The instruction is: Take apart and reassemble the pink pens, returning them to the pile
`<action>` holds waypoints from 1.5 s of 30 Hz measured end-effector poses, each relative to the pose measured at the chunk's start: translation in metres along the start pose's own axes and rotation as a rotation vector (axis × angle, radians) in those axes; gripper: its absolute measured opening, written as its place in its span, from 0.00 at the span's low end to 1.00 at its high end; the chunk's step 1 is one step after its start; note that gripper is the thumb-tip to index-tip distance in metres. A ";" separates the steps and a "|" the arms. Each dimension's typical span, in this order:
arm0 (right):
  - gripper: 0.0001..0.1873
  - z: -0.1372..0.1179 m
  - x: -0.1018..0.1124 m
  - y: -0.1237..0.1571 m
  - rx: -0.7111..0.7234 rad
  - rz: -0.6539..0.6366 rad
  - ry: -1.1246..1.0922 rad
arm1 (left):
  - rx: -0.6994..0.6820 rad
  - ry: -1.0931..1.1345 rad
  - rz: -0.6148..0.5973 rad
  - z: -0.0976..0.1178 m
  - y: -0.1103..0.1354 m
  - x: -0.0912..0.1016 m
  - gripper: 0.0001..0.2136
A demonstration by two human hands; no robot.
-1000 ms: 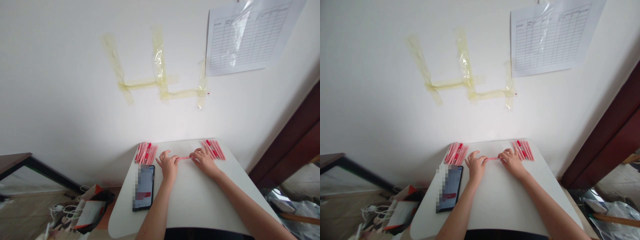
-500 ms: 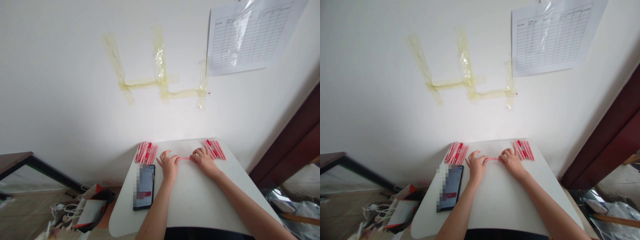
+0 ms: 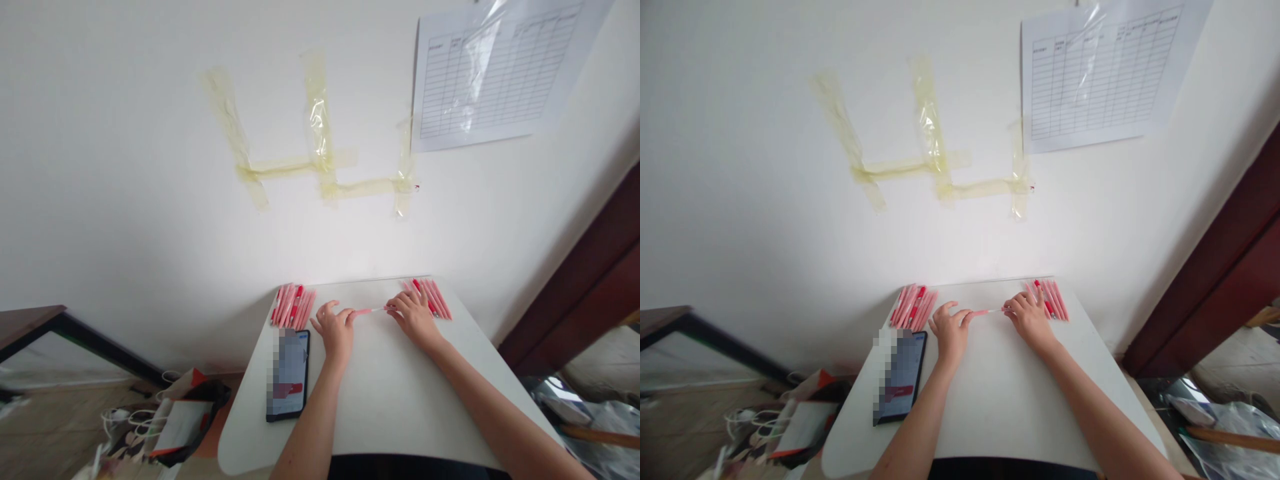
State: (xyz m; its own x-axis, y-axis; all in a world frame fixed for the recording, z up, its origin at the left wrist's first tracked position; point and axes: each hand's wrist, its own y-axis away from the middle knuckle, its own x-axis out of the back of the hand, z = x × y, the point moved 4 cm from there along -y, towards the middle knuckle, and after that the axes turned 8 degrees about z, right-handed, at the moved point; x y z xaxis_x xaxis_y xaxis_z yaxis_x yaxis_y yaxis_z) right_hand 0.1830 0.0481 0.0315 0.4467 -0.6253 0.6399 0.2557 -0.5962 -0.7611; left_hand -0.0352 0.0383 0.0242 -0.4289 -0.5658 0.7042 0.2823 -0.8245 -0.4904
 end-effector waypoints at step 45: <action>0.08 0.019 -0.009 0.009 -0.117 0.036 0.115 | 0.028 -0.129 0.072 0.003 -0.001 0.006 0.16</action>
State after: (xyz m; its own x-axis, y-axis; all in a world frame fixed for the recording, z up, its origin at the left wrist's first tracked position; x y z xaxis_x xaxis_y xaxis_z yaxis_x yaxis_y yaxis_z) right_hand 0.1977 0.0579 0.0168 0.3512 -0.6967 0.6256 0.1365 -0.6229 -0.7703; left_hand -0.0357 0.0361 0.0305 -0.2936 -0.6189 0.7285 0.3327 -0.7806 -0.5291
